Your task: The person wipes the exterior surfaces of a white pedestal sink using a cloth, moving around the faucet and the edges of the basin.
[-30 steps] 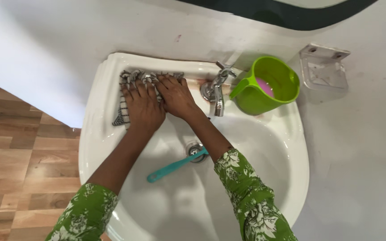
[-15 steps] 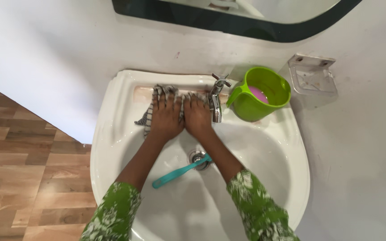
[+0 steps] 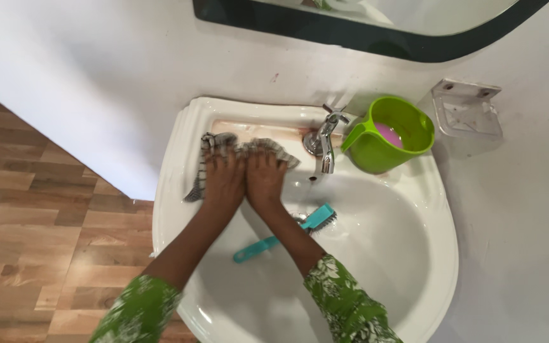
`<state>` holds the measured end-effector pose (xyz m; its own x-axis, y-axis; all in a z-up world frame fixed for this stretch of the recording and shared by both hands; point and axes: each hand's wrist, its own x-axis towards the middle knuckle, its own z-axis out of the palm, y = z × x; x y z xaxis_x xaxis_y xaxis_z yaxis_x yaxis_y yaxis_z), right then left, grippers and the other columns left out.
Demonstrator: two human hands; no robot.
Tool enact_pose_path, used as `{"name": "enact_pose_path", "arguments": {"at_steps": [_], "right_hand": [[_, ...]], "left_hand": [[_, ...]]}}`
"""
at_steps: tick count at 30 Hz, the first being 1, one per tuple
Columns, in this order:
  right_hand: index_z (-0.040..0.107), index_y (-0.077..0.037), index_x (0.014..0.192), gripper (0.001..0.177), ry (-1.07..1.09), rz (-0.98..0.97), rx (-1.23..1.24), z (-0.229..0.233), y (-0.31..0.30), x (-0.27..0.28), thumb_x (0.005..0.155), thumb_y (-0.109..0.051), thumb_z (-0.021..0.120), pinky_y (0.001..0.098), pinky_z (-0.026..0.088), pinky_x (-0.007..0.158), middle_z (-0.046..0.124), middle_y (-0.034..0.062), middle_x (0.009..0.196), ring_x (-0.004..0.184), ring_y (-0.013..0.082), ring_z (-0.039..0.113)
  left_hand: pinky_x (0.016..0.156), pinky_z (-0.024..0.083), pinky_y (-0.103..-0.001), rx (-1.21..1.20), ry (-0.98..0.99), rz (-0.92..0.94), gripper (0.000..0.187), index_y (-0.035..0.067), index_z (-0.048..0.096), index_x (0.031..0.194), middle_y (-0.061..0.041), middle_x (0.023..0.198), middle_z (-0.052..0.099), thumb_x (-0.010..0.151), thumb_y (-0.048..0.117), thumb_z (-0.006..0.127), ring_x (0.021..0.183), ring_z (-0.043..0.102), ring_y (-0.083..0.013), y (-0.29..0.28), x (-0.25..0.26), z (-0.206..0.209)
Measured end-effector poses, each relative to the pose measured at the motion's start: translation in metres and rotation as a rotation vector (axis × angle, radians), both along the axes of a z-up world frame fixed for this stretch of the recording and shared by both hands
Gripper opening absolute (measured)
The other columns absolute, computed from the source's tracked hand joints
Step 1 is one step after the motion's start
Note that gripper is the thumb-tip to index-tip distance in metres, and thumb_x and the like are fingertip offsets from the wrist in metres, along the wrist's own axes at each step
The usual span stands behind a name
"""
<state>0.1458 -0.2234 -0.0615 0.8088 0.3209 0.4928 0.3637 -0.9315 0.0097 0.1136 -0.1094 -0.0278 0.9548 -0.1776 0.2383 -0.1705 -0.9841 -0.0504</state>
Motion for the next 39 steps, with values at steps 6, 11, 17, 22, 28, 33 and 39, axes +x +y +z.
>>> {"name": "enact_pose_path", "arguments": {"at_steps": [6, 11, 17, 22, 28, 33, 39], "right_hand": [[0.056, 0.001, 0.135, 0.061, 0.329, 0.487, 0.366, 0.028, 0.049, -0.087, 0.075, -0.007, 0.069, 0.0505, 0.042, 0.099, 0.057, 0.0204, 0.137, 0.127, 0.0395, 0.049], [0.060, -0.001, 0.135, 0.061, 0.231, 0.784, 0.314, 0.044, 0.046, -0.141, 0.075, -0.006, 0.069, 0.0492, 0.045, 0.101, 0.056, 0.0217, 0.145, 0.129, 0.0395, 0.052], [0.063, -0.008, 0.129, 0.043, 0.094, 0.779, 0.245, 0.006, 0.027, -0.093, 0.086, -0.005, 0.067, 0.0503, 0.045, 0.100, 0.061, 0.0155, 0.141, 0.131, 0.0357, 0.055], [0.065, -0.007, 0.128, 0.042, 0.103, 0.622, 0.107, 0.007, 0.020, -0.028, 0.086, -0.010, 0.068, 0.0520, 0.042, 0.096, 0.064, 0.0122, 0.137, 0.130, 0.0331, 0.055], [0.061, -0.010, 0.128, 0.054, 0.203, 0.525, -0.056, 0.046, 0.013, 0.048, 0.075, -0.017, 0.072, 0.0549, 0.039, 0.088, 0.064, 0.0122, 0.137, 0.127, 0.0341, 0.053], [0.062, -0.017, 0.133, 0.055, 0.304, 0.441, -0.141, 0.061, -0.001, 0.093, 0.079, -0.008, 0.070, 0.0496, 0.040, 0.095, 0.068, 0.0017, 0.133, 0.124, 0.0309, 0.053], [0.062, -0.013, 0.131, 0.064, 0.276, 0.328, -0.133, 0.066, -0.033, 0.072, 0.068, -0.010, 0.071, 0.0501, 0.042, 0.095, 0.068, 0.0063, 0.130, 0.117, 0.0341, 0.054]], "left_hand": [[0.111, 0.034, -0.062, 0.020, -0.003, 0.081, 0.061, -0.006, 0.053, 0.134, -0.028, 0.147, 0.045, 0.078, 0.014, 0.069, 0.134, 0.045, -0.0501, 0.055, -0.131, 0.029], [0.105, 0.038, -0.068, -0.401, -0.020, 0.202, 0.075, -0.015, 0.047, 0.134, -0.040, 0.140, 0.041, 0.074, 0.019, 0.076, 0.126, 0.040, -0.0627, 0.056, -0.210, 0.050], [0.109, 0.030, -0.070, -0.302, 0.020, 0.285, 0.063, -0.010, 0.051, 0.132, -0.037, 0.142, 0.042, 0.074, 0.007, 0.066, 0.132, 0.036, -0.0645, 0.026, -0.182, 0.044], [0.119, 0.026, -0.065, -0.103, -0.256, 0.103, 0.047, -0.009, 0.052, 0.139, -0.038, 0.156, 0.041, 0.095, 0.005, 0.058, 0.143, 0.031, -0.0621, 0.033, -0.118, 0.019], [0.124, 0.017, -0.065, -0.034, -0.145, 0.043, 0.060, -0.008, 0.052, 0.140, -0.033, 0.153, 0.042, 0.090, 0.023, 0.062, 0.150, 0.031, -0.0510, 0.027, -0.028, 0.004], [0.120, 0.010, -0.062, -0.225, 0.213, 0.042, 0.107, -0.011, 0.033, 0.146, -0.036, 0.152, 0.031, 0.078, 0.063, 0.067, 0.144, 0.025, -0.0512, 0.022, 0.046, 0.022], [0.120, 0.017, -0.061, -0.346, 0.145, -0.024, 0.110, -0.003, 0.034, 0.149, -0.032, 0.156, 0.032, 0.072, 0.063, 0.075, 0.146, 0.025, -0.0521, 0.009, 0.045, 0.010]]}}
